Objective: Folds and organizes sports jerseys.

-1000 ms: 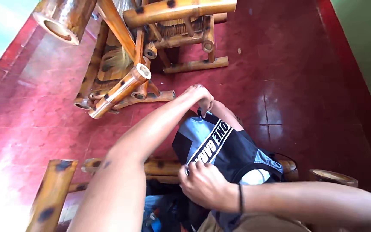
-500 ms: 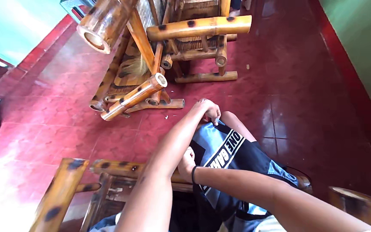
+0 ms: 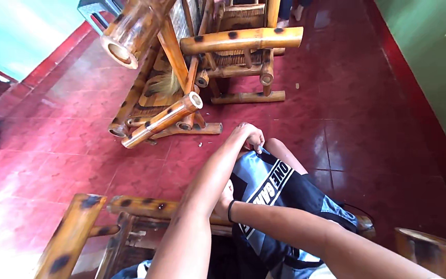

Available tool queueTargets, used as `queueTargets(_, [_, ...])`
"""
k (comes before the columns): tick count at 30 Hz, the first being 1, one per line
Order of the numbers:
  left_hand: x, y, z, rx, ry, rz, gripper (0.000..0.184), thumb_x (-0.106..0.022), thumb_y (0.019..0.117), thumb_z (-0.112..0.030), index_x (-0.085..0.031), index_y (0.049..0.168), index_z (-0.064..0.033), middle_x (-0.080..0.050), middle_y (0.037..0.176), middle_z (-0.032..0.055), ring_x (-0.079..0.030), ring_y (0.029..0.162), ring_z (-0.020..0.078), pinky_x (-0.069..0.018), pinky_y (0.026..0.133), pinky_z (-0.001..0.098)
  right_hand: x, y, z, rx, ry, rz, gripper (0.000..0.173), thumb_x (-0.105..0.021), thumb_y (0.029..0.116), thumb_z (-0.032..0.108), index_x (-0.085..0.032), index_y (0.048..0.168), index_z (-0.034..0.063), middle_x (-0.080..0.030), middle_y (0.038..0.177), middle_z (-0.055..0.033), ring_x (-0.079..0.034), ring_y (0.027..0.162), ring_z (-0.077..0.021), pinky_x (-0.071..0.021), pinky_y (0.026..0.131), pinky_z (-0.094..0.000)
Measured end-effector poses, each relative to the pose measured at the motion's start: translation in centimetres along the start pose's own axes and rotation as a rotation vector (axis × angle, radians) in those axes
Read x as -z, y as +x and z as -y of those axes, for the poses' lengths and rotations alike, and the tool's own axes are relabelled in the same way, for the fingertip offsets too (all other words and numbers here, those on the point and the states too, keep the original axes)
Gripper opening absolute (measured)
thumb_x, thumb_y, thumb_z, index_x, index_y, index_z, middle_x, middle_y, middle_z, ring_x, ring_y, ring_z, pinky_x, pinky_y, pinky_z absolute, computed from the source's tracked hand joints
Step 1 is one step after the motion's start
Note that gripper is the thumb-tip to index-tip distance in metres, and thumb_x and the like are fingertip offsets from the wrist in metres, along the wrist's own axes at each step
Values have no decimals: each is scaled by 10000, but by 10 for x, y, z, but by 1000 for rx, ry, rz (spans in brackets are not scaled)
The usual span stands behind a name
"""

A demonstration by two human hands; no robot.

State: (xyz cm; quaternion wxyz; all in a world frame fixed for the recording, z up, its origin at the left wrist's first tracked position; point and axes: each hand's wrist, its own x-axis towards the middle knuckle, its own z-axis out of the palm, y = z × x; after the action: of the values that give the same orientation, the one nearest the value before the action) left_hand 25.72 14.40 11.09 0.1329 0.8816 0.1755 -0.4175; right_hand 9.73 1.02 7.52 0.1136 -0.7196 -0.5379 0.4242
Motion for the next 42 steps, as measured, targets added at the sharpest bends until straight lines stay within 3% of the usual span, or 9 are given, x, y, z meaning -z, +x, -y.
queueTargets(4, [-3, 1, 3, 9, -66, -22, 163, -716, 950, -213, -757, 1070, -111, -714, 1067, 102, -646, 986, 264, -491, 854, 516, -2, -6, 3, 23, -35, 8, 420, -526, 1011, 57, -488, 1404, -87, -506, 1411, -297, -477, 1355, -392, -404, 1086, -514])
queueTargets(10, [-12, 1, 21, -118, -289, -85, 146, -669, 982, -126, -707, 1056, -6, -684, 989, 117, -614, 880, 197, -503, 818, 426, 2, -25, 8, 170, -242, -39, 354, -433, 1013, -51, -496, 1354, -117, -568, 1271, -314, -574, 1205, -424, -481, 956, -526])
queueTargets(20, [-15, -35, 47, -151, -588, -240, 111, -608, 988, -35, -661, 894, -8, -565, 671, 11, -473, 540, 54, -397, 532, 215, 12, -68, 14, 284, -401, -79, 231, -417, 1021, -36, -585, 1164, -103, -632, 1069, -254, -647, 1018, -392, -540, 789, -487])
queueTargets(22, [-7, -58, 46, -49, -683, -239, 101, -590, 997, -42, -645, 924, 1, -592, 701, 39, -525, 547, 73, -451, 526, 221, 26, -94, 15, 315, -464, -111, 220, -426, 1019, -26, -577, 1157, -106, -629, 1024, -258, -656, 967, -397, -542, 732, -475])
queueTargets(25, [12, -106, 41, 49, -857, -320, 93, -577, 1009, -49, -638, 983, 16, -672, 800, 80, -671, 674, 126, -585, 669, 271, 67, -147, 14, 365, -593, -187, 261, -406, 1028, -10, -562, 1218, -100, -625, 997, -264, -667, 909, -404, -537, 668, -454])
queueTargets(31, [56, -223, 30, 99, -1106, -742, 194, -460, 1053, -186, -626, 991, -108, -680, 770, -24, -681, 679, 73, -587, 660, 227, 189, -225, -31, 584, -508, -785, 148, -597, 942, 118, -697, 1050, 134, -587, 734, -60, -600, 551, -248, -446, 413, -388])
queueTargets(34, [85, -267, 31, 118, -1217, -966, 112, -523, 1032, -251, -595, 1031, -165, -656, 789, -57, -669, 679, 51, -582, 651, 210, 269, -238, -44, 633, -453, -811, 190, -497, 948, 78, -619, 1089, 115, -619, 772, -61, -608, 623, -253, -452, 493, -465])
queueTargets(38, [142, -286, 79, -46, -1246, -1060, 124, -656, 940, -235, -644, 1026, -146, -675, 886, -4, -696, 774, 106, -600, 715, 256, 340, -230, -48, 513, -281, -873, 289, -450, 1019, 96, -615, 1256, 86, -654, 942, -59, -601, 736, -111, -515, 675, -352])
queueTargets(42, [166, -285, 71, 0, -1286, -1194, 126, -685, 911, -160, -655, 1020, -107, -661, 881, 27, -692, 740, 121, -612, 692, 262, 379, -217, -52, 448, -220, -913, 242, -483, 1021, 117, -678, 1159, 78, -629, 880, -47, -567, 725, -106, -488, 691, -364])
